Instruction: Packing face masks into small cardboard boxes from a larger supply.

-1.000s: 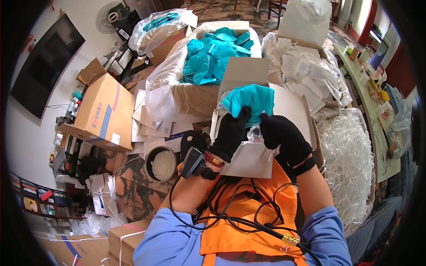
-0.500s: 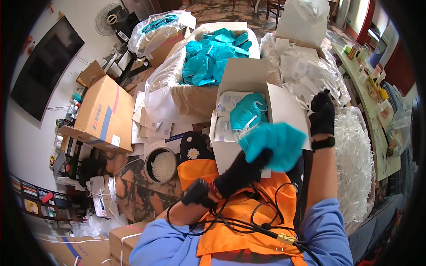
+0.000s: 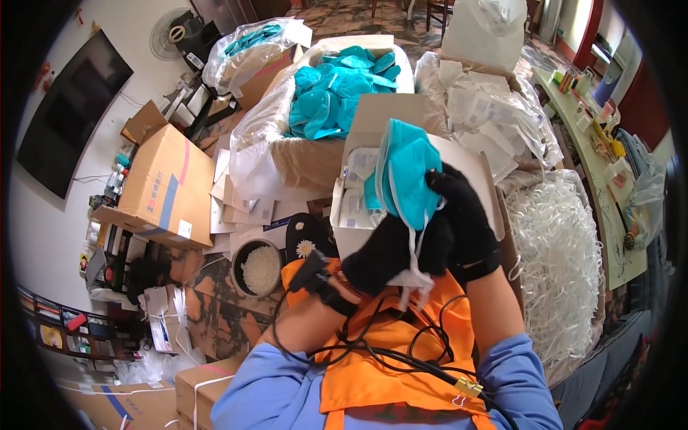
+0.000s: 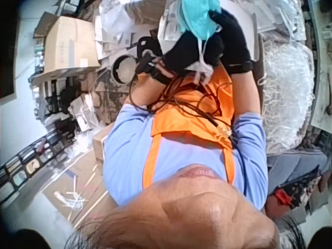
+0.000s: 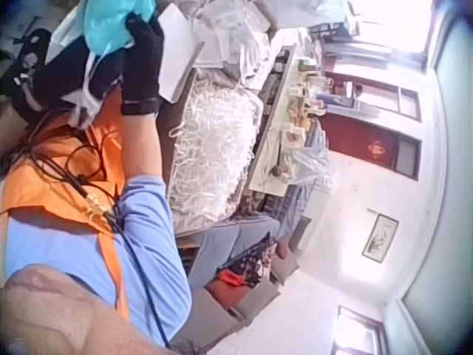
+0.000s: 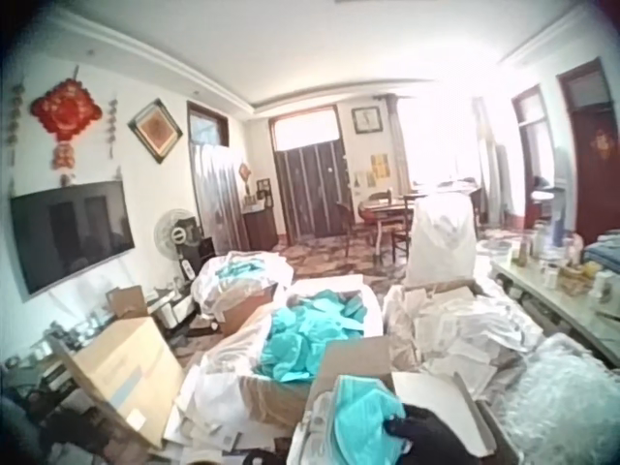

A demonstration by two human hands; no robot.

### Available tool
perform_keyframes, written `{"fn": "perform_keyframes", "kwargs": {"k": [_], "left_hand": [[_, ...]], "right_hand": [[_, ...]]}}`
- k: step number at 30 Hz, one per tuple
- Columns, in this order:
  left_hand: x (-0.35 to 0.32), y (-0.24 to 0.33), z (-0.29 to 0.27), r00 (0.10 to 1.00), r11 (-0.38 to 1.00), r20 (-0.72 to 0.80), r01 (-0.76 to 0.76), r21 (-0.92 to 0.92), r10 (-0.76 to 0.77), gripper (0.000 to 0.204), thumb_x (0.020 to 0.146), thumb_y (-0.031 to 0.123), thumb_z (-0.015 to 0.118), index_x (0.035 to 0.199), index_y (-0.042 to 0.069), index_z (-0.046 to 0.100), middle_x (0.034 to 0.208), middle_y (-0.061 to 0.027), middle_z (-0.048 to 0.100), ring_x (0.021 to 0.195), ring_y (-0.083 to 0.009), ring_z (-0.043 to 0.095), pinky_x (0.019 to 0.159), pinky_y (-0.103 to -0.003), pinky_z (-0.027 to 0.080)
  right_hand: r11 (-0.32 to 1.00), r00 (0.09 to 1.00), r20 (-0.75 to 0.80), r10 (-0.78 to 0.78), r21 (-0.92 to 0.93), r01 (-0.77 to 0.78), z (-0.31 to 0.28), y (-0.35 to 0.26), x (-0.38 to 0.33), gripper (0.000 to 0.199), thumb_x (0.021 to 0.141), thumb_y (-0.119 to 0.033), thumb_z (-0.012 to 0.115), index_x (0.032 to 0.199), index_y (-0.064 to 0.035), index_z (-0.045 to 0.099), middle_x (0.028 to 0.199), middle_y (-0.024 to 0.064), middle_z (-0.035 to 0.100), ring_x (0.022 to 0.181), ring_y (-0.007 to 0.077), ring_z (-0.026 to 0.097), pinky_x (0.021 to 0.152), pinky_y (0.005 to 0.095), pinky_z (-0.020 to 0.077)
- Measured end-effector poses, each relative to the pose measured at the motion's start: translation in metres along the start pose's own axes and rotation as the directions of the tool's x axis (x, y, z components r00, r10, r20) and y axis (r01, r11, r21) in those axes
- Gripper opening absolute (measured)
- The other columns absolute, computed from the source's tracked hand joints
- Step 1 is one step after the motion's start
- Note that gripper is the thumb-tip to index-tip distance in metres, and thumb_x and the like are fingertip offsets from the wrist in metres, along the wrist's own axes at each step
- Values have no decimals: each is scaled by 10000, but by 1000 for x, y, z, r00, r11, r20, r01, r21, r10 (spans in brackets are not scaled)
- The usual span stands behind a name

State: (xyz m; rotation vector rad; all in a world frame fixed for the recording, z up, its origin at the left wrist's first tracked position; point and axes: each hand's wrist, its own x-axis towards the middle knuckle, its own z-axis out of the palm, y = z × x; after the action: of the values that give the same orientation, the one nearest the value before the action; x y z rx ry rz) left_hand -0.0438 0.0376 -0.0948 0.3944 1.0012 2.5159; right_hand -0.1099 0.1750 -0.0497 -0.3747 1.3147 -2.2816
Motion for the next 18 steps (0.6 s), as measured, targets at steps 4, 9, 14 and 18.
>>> {"fn": "perform_keyframes", "kwargs": {"k": [4,9,14,18], "left_hand": [[-8,19,-18,890,944,-350,-207,259,291,576,1007,428,388,1388,-3,356,1328,-131,502,1195,-220,520,1038,-358,421],[-2,30,-7,853,761,-361,-63,645,376,358,895,238,660,1139,-18,602,1031,-74,663,931,-137,635,821,-283,514],[4,24,4,676,678,-505,10,735,537,368,942,383,591,819,40,647,582,-20,560,526,-98,523,480,-296,402],[1,33,-10,646,426,-412,146,893,643,413,978,393,514,814,32,627,568,-83,527,487,-157,518,472,-313,399]], "right_hand": [[966,981,-191,26,-249,-74,-8,-22,2,301,844,-265,699,995,-8,660,809,12,644,689,90,597,632,214,470],[914,978,-199,-68,-406,-19,-4,-8,15,295,828,-278,732,899,4,685,742,8,631,645,67,556,593,211,431],[973,952,-297,-73,-231,2,14,-1,10,309,855,-265,689,1030,-13,648,734,2,615,605,67,540,542,195,400],[969,980,26,199,-154,-193,8,10,-13,249,860,-253,650,1019,-69,601,734,-23,560,532,44,463,462,182,345]]}}
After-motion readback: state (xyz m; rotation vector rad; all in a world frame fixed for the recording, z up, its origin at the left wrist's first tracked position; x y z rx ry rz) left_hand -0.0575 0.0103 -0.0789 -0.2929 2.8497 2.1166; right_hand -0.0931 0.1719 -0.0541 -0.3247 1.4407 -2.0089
